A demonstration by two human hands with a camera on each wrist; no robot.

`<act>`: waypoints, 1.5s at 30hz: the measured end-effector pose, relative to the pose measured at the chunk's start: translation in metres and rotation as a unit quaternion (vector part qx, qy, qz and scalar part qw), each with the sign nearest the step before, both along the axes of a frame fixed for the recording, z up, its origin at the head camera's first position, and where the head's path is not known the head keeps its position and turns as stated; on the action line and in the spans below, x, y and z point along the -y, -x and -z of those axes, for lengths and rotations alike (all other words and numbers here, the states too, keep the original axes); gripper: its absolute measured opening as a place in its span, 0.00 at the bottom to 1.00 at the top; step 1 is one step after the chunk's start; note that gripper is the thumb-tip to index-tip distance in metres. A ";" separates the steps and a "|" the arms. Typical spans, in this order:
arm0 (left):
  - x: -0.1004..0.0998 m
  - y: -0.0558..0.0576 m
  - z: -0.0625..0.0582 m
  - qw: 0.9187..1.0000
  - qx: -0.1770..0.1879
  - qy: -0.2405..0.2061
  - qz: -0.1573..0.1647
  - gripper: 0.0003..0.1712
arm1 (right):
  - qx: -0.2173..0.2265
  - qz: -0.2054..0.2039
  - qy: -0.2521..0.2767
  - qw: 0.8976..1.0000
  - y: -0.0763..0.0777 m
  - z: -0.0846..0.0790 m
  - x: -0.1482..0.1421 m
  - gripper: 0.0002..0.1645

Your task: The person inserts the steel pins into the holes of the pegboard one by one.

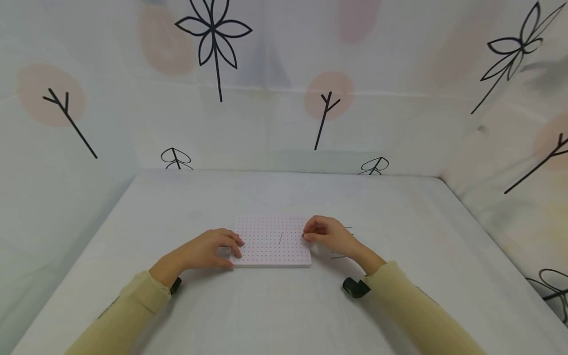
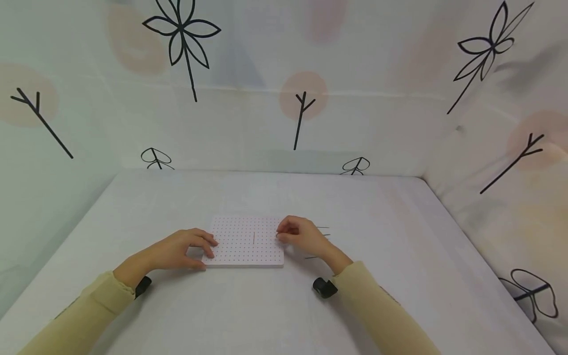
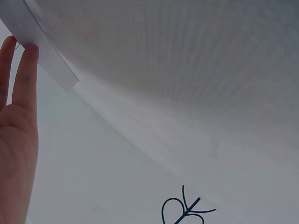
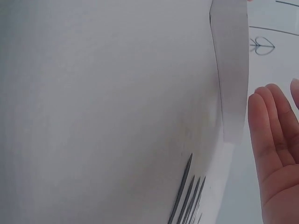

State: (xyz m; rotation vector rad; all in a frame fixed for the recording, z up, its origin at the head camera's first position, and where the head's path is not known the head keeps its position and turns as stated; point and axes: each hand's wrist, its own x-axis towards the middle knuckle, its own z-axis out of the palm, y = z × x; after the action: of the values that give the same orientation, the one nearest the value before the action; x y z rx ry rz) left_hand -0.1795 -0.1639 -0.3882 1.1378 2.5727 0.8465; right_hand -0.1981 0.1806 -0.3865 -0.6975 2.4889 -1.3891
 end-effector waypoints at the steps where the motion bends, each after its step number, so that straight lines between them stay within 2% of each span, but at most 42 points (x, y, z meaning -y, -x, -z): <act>1: 0.000 0.000 0.000 1.000 0.000 0.000 0.001 0.11 | 0.001 0.001 0.000 1.000 0.000 0.000 -0.002 0.06; 8: -0.001 0.001 0.000 1.000 0.004 0.002 -0.002 0.11 | 0.003 0.018 -0.006 1.000 -0.001 -0.003 -0.009 0.07; 16: -0.001 0.000 -0.002 1.000 0.003 0.002 -0.003 0.11 | -0.005 0.024 -0.014 1.000 -0.018 -0.030 -0.011 0.06; 23: 0.000 0.000 0.000 1.000 0.001 -0.002 0.001 0.11 | -0.008 0.031 -0.012 0.999 -0.019 -0.033 -0.020 0.06; 29: 0.000 0.001 0.002 1.000 -0.002 -0.012 0.006 0.12 | -0.002 0.046 -0.011 0.999 -0.016 -0.030 -0.029 0.06; 38: -0.001 -0.001 -0.002 1.000 0.009 -0.005 -0.004 0.12 | -0.026 0.057 -0.034 0.997 -0.012 -0.030 -0.039 0.06; 45: -0.001 0.000 0.000 1.000 0.011 -0.006 -0.003 0.12 | -0.024 0.068 -0.052 0.996 0.008 0.001 -0.059 0.09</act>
State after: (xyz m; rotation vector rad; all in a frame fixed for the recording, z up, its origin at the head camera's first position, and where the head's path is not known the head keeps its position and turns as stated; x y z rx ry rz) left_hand -0.1791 -0.1631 -0.3880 1.1179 2.5579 0.8724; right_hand -0.2061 0.2391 -0.3877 -0.5566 2.6674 -1.2891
